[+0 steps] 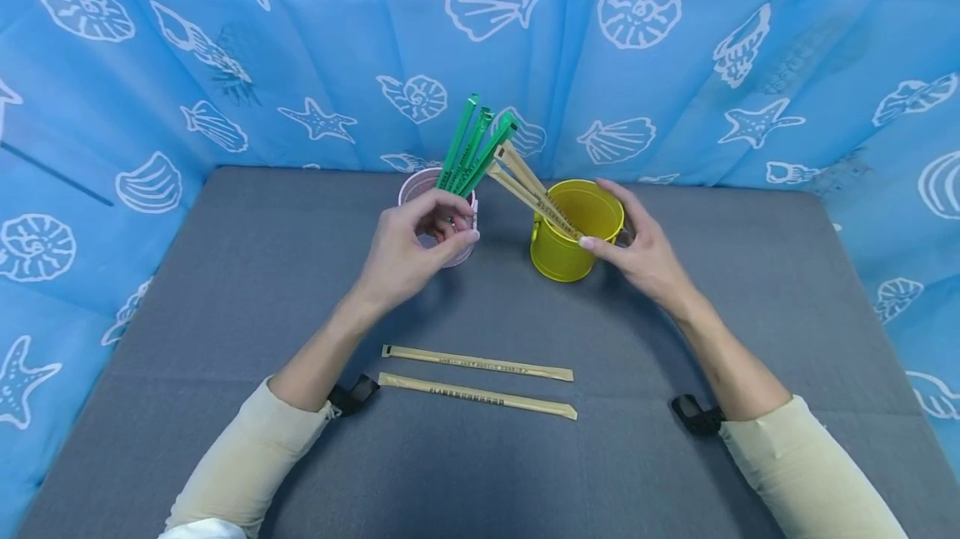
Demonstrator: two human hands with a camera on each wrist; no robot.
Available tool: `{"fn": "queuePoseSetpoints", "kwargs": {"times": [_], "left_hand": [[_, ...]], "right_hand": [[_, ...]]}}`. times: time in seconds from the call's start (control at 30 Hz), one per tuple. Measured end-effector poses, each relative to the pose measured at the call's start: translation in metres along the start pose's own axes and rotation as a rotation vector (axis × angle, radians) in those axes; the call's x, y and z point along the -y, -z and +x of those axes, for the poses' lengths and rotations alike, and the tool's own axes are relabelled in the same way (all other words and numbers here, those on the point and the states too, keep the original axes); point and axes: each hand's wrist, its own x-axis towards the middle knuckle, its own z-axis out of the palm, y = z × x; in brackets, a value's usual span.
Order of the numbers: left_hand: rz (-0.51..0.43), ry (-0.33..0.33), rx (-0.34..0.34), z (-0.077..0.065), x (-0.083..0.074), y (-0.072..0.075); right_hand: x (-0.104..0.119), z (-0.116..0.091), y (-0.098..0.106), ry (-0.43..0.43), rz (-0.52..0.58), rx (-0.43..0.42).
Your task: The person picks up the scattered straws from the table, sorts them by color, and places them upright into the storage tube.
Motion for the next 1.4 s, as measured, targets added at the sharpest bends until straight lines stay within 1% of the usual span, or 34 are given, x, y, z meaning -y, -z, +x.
{"fn": "queuePoseSetpoints", "kwargs": {"times": [0.13,0.33,0.47,0.57,0.7,0.83,1.0,1.07,1.13,1.2,1.23,1.3,1.4], "left_hand": [[-0.005,-0.016,0.049,-0.010,0.001,0.004],[-0.004,-0.010,0.066,-0.023,0.004,0.009],[0.008,0.002,0.093,-0.032,0.006,0.013],[0.021,0.025,0.112,-0.039,0.008,0.016],[0.024,0.071,0.130,-0.049,0.012,0.020],[0.028,0.116,0.151,-0.061,0.019,0.021],[0.033,0.161,0.211,-0.076,0.028,0.019],[0.034,0.177,0.230,-0.078,0.021,0.019],[0.040,0.183,0.248,-0.080,0.022,0.020],[0.042,0.195,0.286,-0.082,0.023,0.021],[0.032,0.199,0.308,-0.083,0.025,0.021],[0.009,0.221,0.352,-0.088,0.035,0.021],[-0.032,0.268,0.407,-0.093,0.039,0.020]], "right_hand": [[0.001,0.001,0.001,0.002,-0.003,-0.006],[0.001,0.000,0.001,-0.005,0.004,-0.003],[0.002,0.000,0.001,-0.013,0.009,0.000],[0.002,0.000,0.001,-0.013,0.013,0.000],[0.002,0.000,0.000,-0.011,0.011,-0.003],[0.001,-0.001,0.000,-0.014,0.005,-0.008],[0.001,-0.001,0.000,-0.016,0.013,-0.003],[0.001,-0.001,0.000,-0.015,0.014,-0.002],[0.000,-0.002,0.000,-0.014,0.013,-0.005],[0.000,-0.003,0.000,-0.014,0.011,-0.007],[0.000,-0.003,0.000,-0.012,0.012,-0.008],[0.000,-0.003,0.000,-0.013,0.010,-0.007],[0.001,-0.001,-0.001,-0.014,0.005,0.000]]}}
